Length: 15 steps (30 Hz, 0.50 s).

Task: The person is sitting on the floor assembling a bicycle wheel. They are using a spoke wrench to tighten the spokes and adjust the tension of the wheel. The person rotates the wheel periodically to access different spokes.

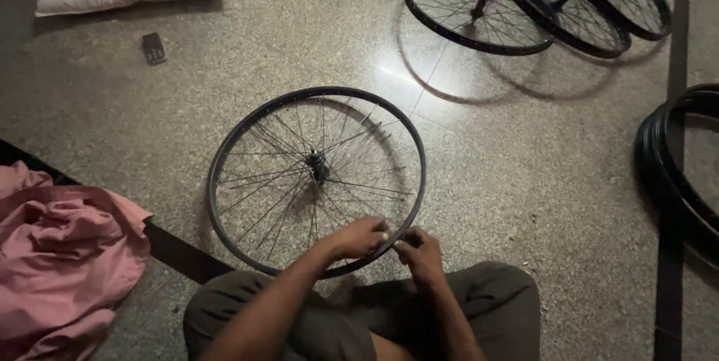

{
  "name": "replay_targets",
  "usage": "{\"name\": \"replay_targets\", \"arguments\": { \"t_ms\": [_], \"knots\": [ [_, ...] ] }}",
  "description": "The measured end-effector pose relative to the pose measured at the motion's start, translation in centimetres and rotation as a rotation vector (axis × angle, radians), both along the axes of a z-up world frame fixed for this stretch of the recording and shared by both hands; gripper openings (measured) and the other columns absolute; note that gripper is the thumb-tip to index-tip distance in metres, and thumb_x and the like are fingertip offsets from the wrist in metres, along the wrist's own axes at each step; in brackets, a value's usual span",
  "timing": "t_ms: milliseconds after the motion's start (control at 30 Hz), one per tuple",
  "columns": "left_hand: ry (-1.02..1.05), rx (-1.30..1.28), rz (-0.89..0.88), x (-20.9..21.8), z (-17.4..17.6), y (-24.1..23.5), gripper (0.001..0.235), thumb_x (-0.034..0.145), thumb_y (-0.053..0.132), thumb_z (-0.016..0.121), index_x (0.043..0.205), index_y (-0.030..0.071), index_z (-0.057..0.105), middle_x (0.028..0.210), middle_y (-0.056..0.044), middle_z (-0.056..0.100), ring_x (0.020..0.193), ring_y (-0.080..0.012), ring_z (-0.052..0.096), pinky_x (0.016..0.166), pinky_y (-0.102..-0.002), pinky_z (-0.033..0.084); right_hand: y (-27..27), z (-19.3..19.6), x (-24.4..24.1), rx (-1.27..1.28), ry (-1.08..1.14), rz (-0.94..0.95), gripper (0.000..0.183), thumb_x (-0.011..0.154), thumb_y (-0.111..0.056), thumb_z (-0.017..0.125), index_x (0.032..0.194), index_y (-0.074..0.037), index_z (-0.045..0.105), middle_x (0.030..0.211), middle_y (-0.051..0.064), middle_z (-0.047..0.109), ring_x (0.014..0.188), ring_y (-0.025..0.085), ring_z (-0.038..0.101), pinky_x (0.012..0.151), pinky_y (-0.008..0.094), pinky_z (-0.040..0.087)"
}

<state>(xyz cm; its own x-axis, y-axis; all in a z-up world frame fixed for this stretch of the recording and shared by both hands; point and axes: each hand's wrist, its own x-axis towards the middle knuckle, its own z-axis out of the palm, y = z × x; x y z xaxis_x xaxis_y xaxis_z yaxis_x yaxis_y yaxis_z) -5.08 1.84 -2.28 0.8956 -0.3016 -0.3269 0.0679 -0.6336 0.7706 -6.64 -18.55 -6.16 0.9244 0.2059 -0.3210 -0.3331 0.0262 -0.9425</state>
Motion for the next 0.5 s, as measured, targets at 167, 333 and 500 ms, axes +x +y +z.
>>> {"name": "replay_targets", "arguments": {
  "t_ms": [167,333,500],
  "knots": [
    [-0.001,0.089,0.030,-0.7,2.2,-0.9,0.040,0.103,0.038,0.055,0.098,0.001,0.071,0.096,-0.024,0.071,0.088,-0.0404,0.070,0.081,-0.052,0.053,-1.6,-0.8,1.6,-0.171,0.083,-0.023,0.010,0.086,-0.004,0.074,0.091,0.004,0.072,0.072,0.011,0.067,0.059,0.020,0.057,0.053,0.032,0.045],
    [0.149,-0.218,0.091,-0.7,3.7,0.0,0.029,0.095,0.027,0.061,0.102,-0.002,0.063,0.085,-0.016,0.070,0.067,-0.0290,0.075,0.061,-0.045,0.061,-4.9,-1.8,2.2,0.587,0.294,-0.375,0.022,0.093,-0.008,0.057,0.110,0.003,0.064,0.093,0.014,0.069,0.084,0.024,0.068,0.078,0.035,0.059],
    [0.385,-0.204,0.144,-1.2,6.4,-0.4,0.036,0.104,0.031,0.058,0.102,-0.005,0.061,0.074,-0.015,0.065,0.056,-0.0264,0.070,0.054,-0.044,0.057,-3.0,-0.3,1.5,0.435,0.295,-0.395,0.024,0.098,-0.013,0.061,0.119,-0.002,0.060,0.099,0.011,0.068,0.085,0.024,0.067,0.076,0.036,0.055]
  ]
}}
